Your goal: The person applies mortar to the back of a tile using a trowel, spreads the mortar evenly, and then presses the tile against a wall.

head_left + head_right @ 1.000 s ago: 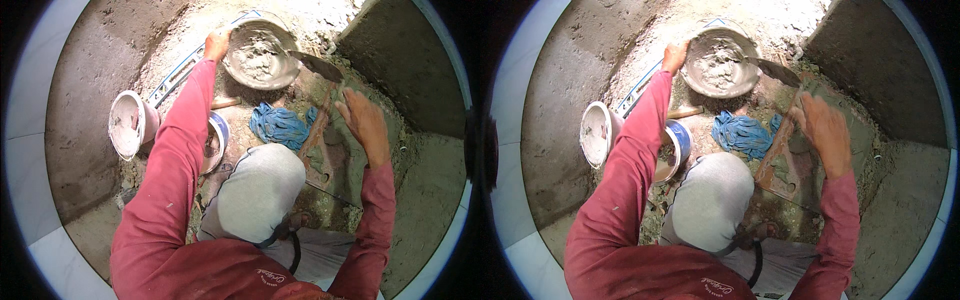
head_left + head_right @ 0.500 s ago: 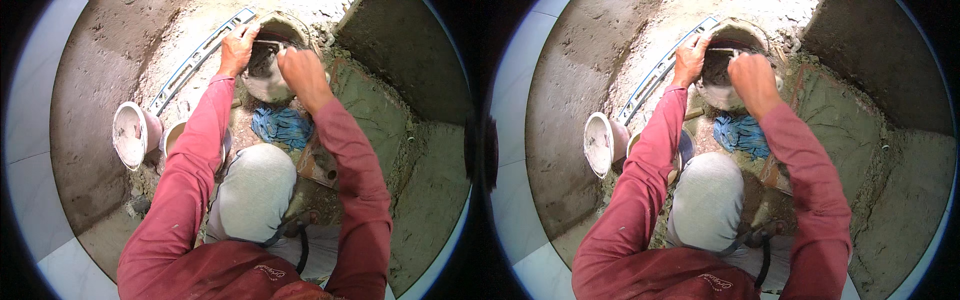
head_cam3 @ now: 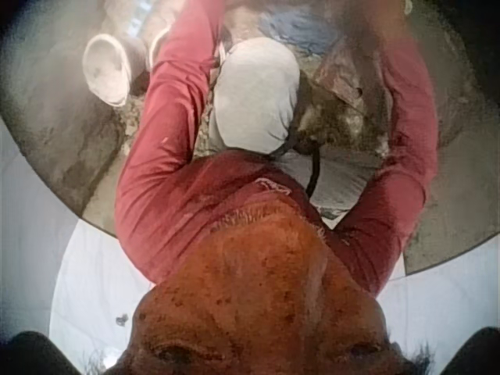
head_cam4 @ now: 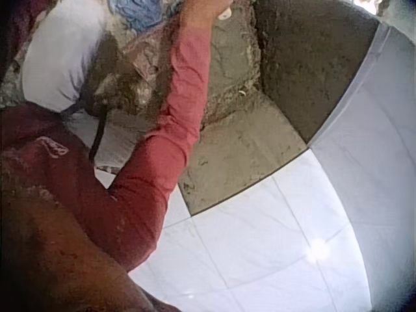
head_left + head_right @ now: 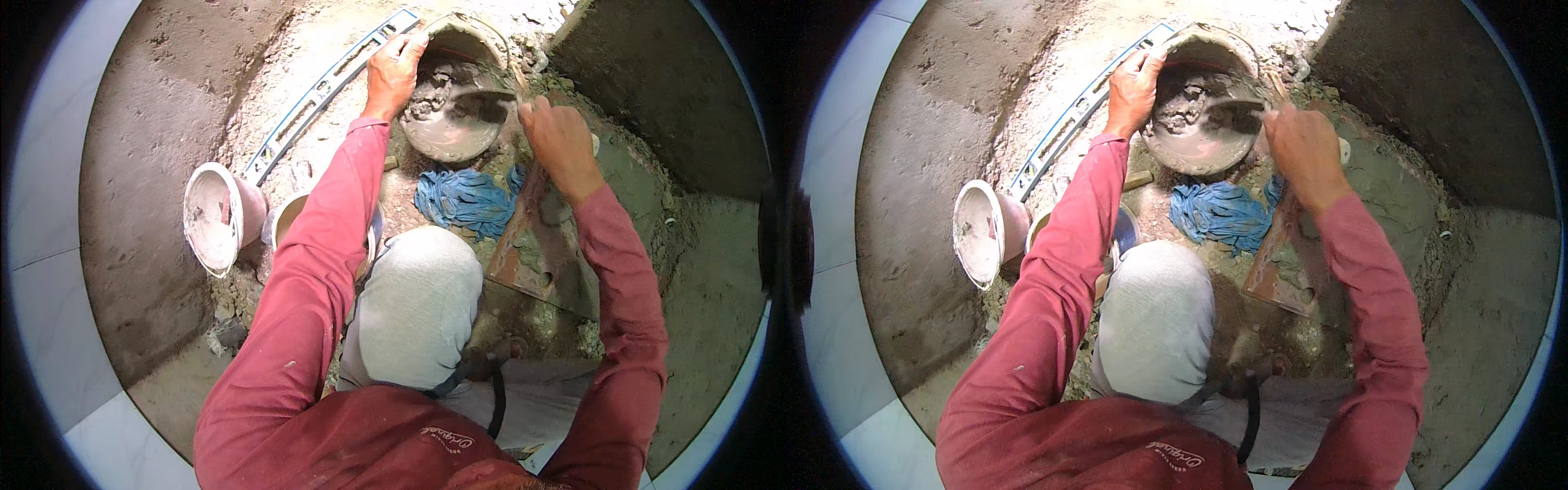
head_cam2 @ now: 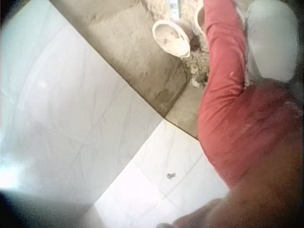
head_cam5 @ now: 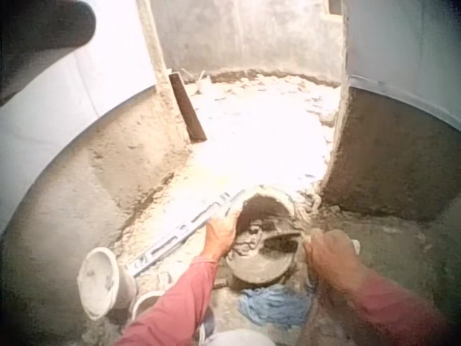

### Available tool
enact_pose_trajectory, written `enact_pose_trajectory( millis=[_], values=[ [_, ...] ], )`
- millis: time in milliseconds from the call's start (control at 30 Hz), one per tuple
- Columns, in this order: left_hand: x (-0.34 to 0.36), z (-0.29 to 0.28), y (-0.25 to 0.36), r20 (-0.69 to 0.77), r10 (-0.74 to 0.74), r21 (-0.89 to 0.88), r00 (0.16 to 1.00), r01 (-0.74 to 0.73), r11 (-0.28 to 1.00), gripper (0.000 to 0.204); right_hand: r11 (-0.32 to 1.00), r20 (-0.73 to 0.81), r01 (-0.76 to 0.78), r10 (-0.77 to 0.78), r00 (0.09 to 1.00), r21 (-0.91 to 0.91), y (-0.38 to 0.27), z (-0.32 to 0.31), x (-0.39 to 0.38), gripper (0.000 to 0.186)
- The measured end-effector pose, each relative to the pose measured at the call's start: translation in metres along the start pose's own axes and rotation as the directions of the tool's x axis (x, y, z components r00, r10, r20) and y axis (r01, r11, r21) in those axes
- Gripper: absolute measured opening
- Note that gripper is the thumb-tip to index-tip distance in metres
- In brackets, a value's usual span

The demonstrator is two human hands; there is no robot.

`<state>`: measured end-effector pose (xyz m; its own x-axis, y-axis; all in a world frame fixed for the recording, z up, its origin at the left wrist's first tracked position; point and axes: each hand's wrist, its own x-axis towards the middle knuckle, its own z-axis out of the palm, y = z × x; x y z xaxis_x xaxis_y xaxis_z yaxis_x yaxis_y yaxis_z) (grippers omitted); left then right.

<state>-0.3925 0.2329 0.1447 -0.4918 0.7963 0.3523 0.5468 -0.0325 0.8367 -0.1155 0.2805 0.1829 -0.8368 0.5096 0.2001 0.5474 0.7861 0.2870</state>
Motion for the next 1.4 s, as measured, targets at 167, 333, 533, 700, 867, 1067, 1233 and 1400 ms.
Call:
enact_pose_trajectory(
  millis=[167, 333, 533, 700, 867, 1067, 1233, 1400],
  values=[
    [-0.009, 0.027, 0.021, 0.038, 0.035, -0.088, 0.999, -0.032, 0.996, 0.04, 0.974, 0.184, -0.225, 0.218, 0.959, 0.02, -0.048, 0.04, 0.017, 0.01],
    [-0.014, 0.017, 0.016, 0.004, 0.029, -0.062, 1.0, -0.028, 0.998, 0.039, 0.975, 0.271, -0.208, 0.179, 0.946, 0.082, -0.076, 0.021, 0.003, 0.015],
    [-0.033, 0.018, 0.025, 0.048, 0.078, -0.153, 0.996, -0.069, 0.986, 0.036, 0.912, 0.366, -0.125, -0.028, 0.93, 0.39, -0.066, 0.035, -0.008, 0.02],
    [-0.04, 0.023, 0.028, 0.072, 0.104, -0.201, 0.992, -0.088, 0.976, 0.036, 0.414, 0.526, -0.453, -0.079, 0.847, 0.79, -0.056, 0.058, -0.026, 0.05],
    [-0.045, 0.022, 0.022, 0.024, 0.119, -0.236, 0.993, -0.11, 0.965, 0.035, -0.049, 0.685, -0.692, -0.108, 0.721, 0.72, -0.078, 0.035, -0.026, 0.057],
    [-0.041, 0.017, 0.019, -0.014, 0.049, -0.238, 0.999, -0.051, 0.97, 0.036, -0.273, 0.662, -0.681, -0.171, 0.73, 0.68, -0.077, 0.034, -0.037, 0.047],
    [-0.029, 0.005, -0.015, -0.053, -0.035, -0.211, 0.998, 0.023, 0.977, 0.039, -0.543, 0.63, -0.647, -0.254, 0.734, 0.535, -0.076, 0.021, -0.031, 0.028],
    [-0.004, 0.006, -0.063, -0.066, 0.092, 0.116, 0.994, -0.084, 0.99, 0.044, -0.4, 0.683, -0.645, -0.061, 0.728, 0.651, -0.043, 0.011, -0.071, 0.034]
  ],
)
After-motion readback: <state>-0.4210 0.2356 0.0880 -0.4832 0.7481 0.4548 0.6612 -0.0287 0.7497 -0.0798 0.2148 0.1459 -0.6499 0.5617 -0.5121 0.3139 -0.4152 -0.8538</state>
